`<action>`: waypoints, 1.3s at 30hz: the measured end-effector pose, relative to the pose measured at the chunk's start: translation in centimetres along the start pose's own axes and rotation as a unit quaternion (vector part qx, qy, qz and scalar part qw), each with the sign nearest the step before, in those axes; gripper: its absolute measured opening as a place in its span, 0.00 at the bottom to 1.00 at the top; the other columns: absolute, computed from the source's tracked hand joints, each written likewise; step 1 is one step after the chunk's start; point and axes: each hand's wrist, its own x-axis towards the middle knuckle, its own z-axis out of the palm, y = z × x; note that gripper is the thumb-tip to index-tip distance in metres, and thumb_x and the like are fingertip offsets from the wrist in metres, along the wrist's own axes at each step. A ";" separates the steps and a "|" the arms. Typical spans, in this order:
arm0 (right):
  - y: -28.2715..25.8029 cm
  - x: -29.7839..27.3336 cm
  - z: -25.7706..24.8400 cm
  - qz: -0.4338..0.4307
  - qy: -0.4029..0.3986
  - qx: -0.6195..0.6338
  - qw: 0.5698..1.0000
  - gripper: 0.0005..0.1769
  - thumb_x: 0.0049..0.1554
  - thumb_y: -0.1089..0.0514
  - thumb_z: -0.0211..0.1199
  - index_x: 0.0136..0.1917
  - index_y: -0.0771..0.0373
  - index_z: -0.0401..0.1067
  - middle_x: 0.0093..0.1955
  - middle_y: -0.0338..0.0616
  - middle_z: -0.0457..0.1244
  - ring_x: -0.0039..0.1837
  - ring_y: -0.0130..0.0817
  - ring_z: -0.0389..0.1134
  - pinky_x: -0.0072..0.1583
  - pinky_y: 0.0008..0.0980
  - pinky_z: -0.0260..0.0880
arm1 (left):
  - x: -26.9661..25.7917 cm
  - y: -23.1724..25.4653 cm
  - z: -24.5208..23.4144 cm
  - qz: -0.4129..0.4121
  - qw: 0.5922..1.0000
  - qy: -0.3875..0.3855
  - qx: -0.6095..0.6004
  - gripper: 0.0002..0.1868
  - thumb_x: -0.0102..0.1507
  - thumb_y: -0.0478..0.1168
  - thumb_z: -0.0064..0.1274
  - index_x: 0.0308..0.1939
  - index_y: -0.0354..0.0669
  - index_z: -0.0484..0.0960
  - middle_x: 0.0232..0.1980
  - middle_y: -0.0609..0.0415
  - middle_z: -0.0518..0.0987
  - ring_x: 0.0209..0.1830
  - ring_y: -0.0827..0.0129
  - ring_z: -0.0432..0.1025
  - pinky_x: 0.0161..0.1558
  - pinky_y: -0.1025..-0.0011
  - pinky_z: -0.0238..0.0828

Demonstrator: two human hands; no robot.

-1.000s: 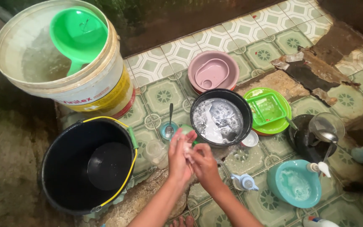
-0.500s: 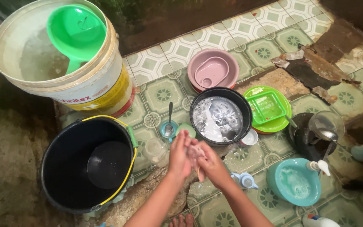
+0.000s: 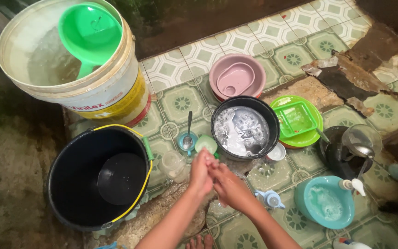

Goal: Washing various dishes, cups, and utensils in a basin on the floor.

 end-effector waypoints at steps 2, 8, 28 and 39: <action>1.0 -0.7 0.6 -0.132 0.088 0.040 0.986 0.26 0.54 0.59 0.52 0.66 0.64 0.68 0.56 0.62 0.64 0.52 0.56 0.69 0.53 0.48 0.71 | -1.0 0.5 1.0 0.003 1.000 -0.002 -0.020 0.19 0.75 0.46 0.46 0.31 0.48 0.63 0.24 0.61 0.62 0.25 0.70 0.63 0.40 0.65 0.72; 0.8 -0.4 0.9 0.009 0.032 -0.002 0.999 0.23 0.59 0.57 0.52 0.68 0.58 0.66 0.59 0.56 0.66 0.55 0.55 0.69 0.55 0.48 0.69 | -2.0 2.1 3.2 -0.030 0.998 0.030 0.047 0.17 0.71 0.46 0.41 0.29 0.46 0.64 0.24 0.58 0.65 0.27 0.66 0.70 0.41 0.63 0.74; -0.2 1.1 1.7 -0.129 0.312 0.085 0.937 0.18 0.54 0.68 0.64 0.58 0.62 0.74 0.56 0.44 0.67 0.53 0.31 0.71 0.54 0.30 0.74 | -4.0 4.3 6.5 -0.047 0.995 0.055 -0.073 0.17 0.70 0.47 0.41 0.43 0.37 0.79 0.49 0.46 0.84 0.48 0.64 0.79 0.53 0.69 0.75; 1.3 -0.5 1.0 0.014 0.113 0.274 0.955 0.12 0.53 0.64 0.63 0.52 0.67 0.77 0.43 0.45 0.68 0.40 0.30 0.68 0.44 0.29 0.69 | -4.1 3.4 5.2 0.026 0.999 0.004 0.042 0.24 0.73 0.53 0.37 0.31 0.38 0.70 0.37 0.36 0.82 0.39 0.58 0.81 0.43 0.61 0.81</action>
